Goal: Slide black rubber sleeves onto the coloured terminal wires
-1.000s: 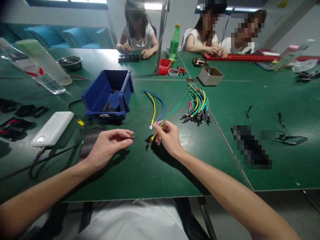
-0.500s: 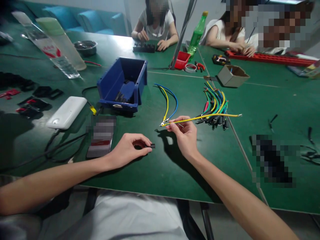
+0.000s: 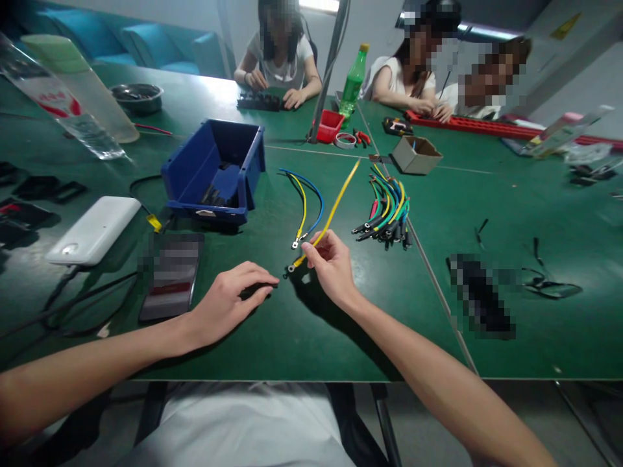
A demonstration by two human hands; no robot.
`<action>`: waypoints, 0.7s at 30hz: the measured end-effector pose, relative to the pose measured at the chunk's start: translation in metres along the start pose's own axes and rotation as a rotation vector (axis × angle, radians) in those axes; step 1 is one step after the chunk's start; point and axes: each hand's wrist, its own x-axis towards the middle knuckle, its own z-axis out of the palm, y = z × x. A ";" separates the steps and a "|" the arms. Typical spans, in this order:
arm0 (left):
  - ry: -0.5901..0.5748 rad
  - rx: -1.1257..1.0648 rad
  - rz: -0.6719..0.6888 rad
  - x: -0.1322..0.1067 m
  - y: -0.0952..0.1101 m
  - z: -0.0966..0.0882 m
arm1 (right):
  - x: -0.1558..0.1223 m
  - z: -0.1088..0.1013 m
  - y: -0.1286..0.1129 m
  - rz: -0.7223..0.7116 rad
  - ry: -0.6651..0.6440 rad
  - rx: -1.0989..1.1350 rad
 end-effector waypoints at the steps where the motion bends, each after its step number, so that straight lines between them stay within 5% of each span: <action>1: 0.007 -0.008 -0.017 0.000 0.000 0.000 | 0.000 0.000 0.000 0.000 -0.005 0.004; 21: 0.081 -0.118 -0.297 0.005 -0.005 -0.003 | -0.003 0.002 0.002 0.045 -0.003 0.084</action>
